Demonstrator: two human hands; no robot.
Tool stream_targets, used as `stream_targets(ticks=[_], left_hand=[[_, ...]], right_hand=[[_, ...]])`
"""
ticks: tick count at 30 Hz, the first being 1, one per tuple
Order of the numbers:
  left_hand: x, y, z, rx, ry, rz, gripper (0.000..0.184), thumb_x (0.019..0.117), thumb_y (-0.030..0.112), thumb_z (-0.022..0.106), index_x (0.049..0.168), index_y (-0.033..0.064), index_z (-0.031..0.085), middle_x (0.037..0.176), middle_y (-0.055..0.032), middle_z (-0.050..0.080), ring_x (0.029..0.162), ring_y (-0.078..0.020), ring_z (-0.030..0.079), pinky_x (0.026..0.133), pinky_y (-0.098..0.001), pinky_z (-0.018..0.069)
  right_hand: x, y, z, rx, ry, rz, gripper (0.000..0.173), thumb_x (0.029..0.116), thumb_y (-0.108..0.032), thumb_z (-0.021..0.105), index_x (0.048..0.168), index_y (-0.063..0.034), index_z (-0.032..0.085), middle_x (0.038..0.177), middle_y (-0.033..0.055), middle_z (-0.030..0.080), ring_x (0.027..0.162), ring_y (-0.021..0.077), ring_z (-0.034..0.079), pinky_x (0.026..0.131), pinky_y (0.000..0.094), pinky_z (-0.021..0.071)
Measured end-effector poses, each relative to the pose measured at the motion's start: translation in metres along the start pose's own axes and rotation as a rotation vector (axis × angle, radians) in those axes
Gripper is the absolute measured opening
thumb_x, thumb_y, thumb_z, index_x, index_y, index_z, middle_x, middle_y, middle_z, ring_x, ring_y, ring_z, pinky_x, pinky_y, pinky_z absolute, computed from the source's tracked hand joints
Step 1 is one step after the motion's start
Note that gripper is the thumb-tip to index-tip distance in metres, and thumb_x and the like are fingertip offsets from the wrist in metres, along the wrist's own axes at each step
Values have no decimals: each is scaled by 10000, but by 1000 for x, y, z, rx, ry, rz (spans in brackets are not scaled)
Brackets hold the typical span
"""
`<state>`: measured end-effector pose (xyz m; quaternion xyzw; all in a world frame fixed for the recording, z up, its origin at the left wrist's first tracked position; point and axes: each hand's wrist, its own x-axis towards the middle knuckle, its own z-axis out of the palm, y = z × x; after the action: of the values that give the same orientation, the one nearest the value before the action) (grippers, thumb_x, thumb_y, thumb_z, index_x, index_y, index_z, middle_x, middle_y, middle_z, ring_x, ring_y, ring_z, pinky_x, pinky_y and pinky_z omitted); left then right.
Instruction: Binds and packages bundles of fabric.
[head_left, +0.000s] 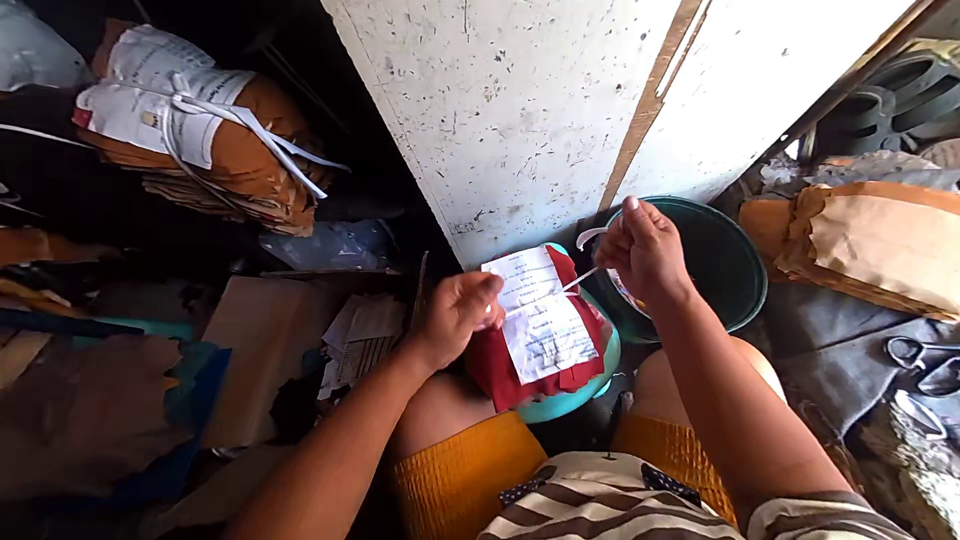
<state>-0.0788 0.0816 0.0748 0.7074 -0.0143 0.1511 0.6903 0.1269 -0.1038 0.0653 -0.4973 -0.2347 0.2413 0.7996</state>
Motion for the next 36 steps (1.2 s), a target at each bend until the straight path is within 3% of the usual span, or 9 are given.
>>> stream_targets(ticks=[3,9,20,24,27,29,32,34,36], left_hand=[[-14,3,0,83,-35,78,395,1060,444,512,738,220,557,622,120,488,624,-25,539,712,-270,529],[-35,-5,-4,115,-5,188,385,1094,369,467,792,151,566,677,68,515,698,-41,572,792,-285,533],[-59,-26,-20,16,93,142,378,1095,379,459,814,155,574,688,59,519,695,-51,575,811,-299,541],[-57,-33,-26,-58,112,113,368,1084,404,477,804,191,582,673,88,518,681,-42,574,785,-287,543],[-52,-33,-41,-71,123,67,359,1066,431,506,770,235,560,656,116,505,669,-32,573,769,-274,550],[-47,-31,-50,42,106,28,296,1009,365,644,753,243,562,677,122,551,674,-14,588,729,-242,553],[-33,-21,-54,288,71,-18,356,882,215,800,723,208,481,624,121,482,572,28,468,560,-145,422],[-23,-10,-56,483,14,-31,278,833,131,773,769,174,506,619,107,466,544,28,432,512,-137,364],[-15,-1,-58,636,-59,-2,169,798,82,729,892,154,608,605,105,482,516,30,427,480,-135,360]], right_hand=[[19,-9,13,-3,-2,-29,378,1110,-277,381,754,-209,484,504,-93,375,417,53,386,444,241,421],[45,-6,20,-30,-17,-10,366,1116,-266,378,774,-201,490,501,-90,382,411,55,395,441,237,427],[74,53,-16,-67,168,216,387,1126,-339,352,770,-222,451,499,-101,340,409,42,331,417,214,342],[77,63,-29,-60,232,222,355,1123,-339,363,801,-219,451,511,-104,339,421,43,341,436,221,364],[58,15,-16,-150,98,63,364,1120,-300,352,783,-226,469,524,-105,360,445,54,382,479,249,432],[29,-15,-8,-284,-34,-69,321,1109,-294,384,818,-234,504,559,-109,418,476,48,448,531,256,503],[-21,-37,-6,-470,-149,-193,309,1093,-413,441,855,-247,548,638,-109,478,545,50,508,577,272,537],[-57,-33,-11,-559,-176,-234,317,1078,-473,461,879,-266,595,686,-122,544,618,43,581,637,290,575],[-90,-18,-21,-590,-209,-218,324,1085,-468,446,926,-253,627,759,-118,598,727,43,621,753,311,583]])
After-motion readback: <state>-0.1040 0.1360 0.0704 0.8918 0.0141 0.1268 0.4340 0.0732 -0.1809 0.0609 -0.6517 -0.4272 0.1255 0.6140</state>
